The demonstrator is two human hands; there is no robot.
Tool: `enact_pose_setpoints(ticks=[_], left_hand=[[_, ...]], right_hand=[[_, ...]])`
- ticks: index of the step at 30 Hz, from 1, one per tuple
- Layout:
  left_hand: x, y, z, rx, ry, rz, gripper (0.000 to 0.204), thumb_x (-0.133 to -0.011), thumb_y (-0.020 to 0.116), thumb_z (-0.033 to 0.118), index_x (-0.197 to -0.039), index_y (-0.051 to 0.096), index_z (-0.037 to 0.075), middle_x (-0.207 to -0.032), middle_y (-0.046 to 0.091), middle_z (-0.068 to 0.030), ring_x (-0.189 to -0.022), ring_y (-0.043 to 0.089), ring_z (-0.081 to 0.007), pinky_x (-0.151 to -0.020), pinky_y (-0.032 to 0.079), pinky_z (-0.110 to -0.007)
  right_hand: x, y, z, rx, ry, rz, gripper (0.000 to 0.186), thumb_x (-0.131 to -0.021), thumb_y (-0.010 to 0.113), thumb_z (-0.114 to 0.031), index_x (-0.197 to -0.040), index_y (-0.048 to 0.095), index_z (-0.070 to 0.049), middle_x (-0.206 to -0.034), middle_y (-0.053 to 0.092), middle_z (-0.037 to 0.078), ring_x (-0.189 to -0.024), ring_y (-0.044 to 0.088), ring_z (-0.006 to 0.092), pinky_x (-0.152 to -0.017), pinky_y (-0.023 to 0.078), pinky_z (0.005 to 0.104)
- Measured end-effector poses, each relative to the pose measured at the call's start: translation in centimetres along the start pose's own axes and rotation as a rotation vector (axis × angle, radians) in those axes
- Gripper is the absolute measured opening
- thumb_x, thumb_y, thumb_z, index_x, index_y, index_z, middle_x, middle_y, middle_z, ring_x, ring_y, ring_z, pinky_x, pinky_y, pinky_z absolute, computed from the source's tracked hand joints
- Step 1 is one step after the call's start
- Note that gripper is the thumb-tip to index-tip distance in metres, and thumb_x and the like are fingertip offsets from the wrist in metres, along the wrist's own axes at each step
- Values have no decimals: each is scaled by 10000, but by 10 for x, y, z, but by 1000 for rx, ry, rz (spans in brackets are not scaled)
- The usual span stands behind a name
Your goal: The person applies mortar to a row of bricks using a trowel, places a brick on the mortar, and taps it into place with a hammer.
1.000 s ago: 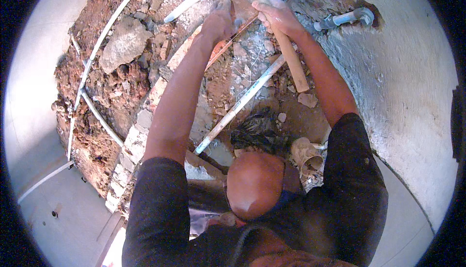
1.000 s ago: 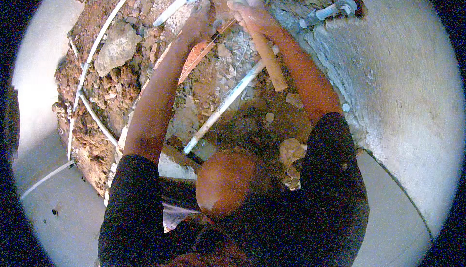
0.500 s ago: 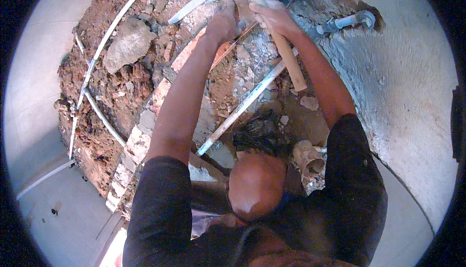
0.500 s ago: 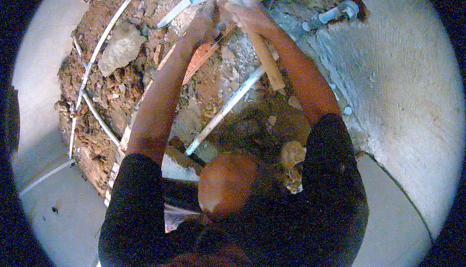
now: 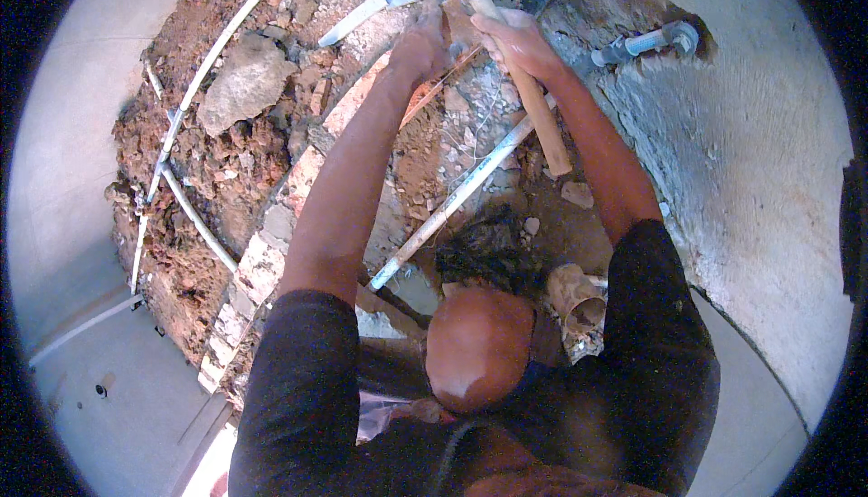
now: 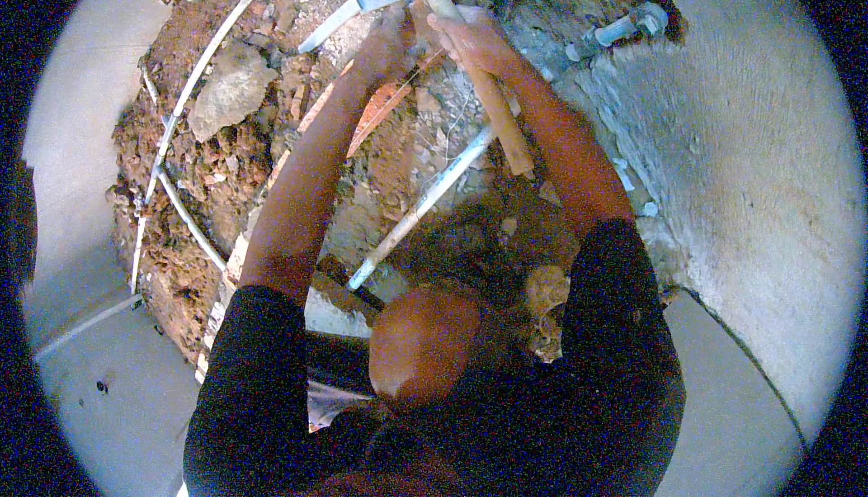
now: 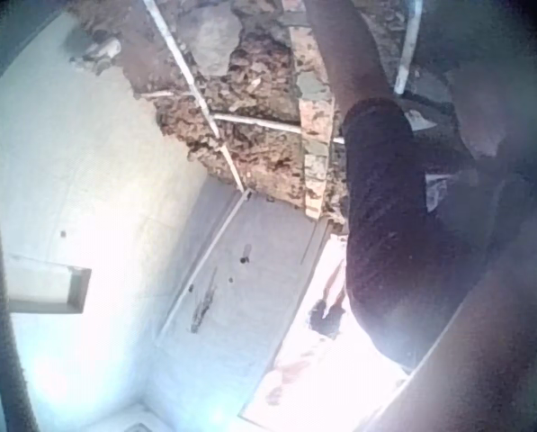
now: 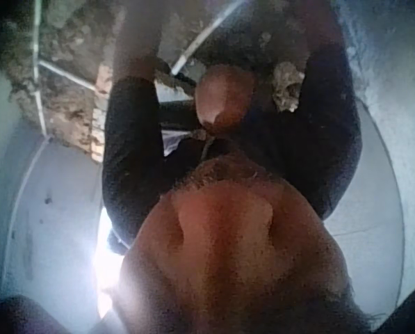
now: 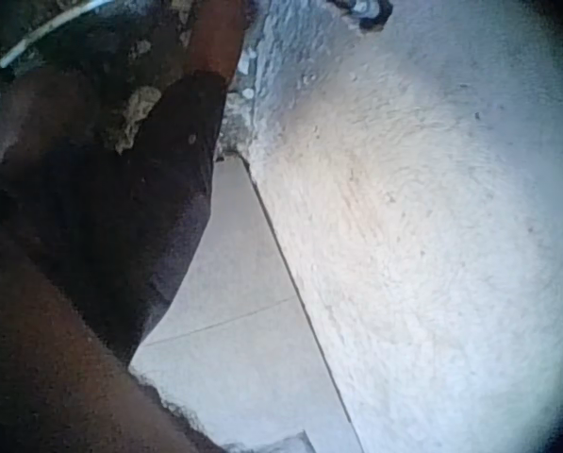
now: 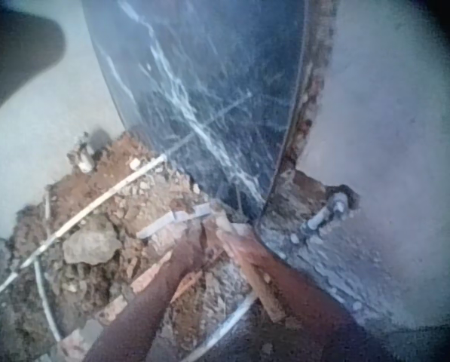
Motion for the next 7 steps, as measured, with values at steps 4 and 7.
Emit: enact_pose_setpoints(ticks=[4,7], left_hand=[[-8,1,-5,18,28,-36,872,-787,722,279,-1467,218,72,-1404,427,-226,-1318,364,-444,-1062,388,-486],[-9,1,-7,-73,-23,-154,924,-790,721,300,-1494,155,112,-1499,320,-197,-1361,309,-439,-1097,353,-481]], right_hand=[[-3,-1,5,-9,18,26,286,-887,650,-369,-840,556,-103,-606,510,-30,-431,457,75,-374,372,245],[-3,0,0,-21,-24,29,310,-849,691,-385,-857,617,-84,-579,538,-8,-413,484,115,-367,376,262]])
Point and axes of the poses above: each hand's wrist, its own x-axis away from the middle knuckle, its own y-axis out of the palm, z = x × y, the point moved 1 cm from there along -x, towards the middle knuckle
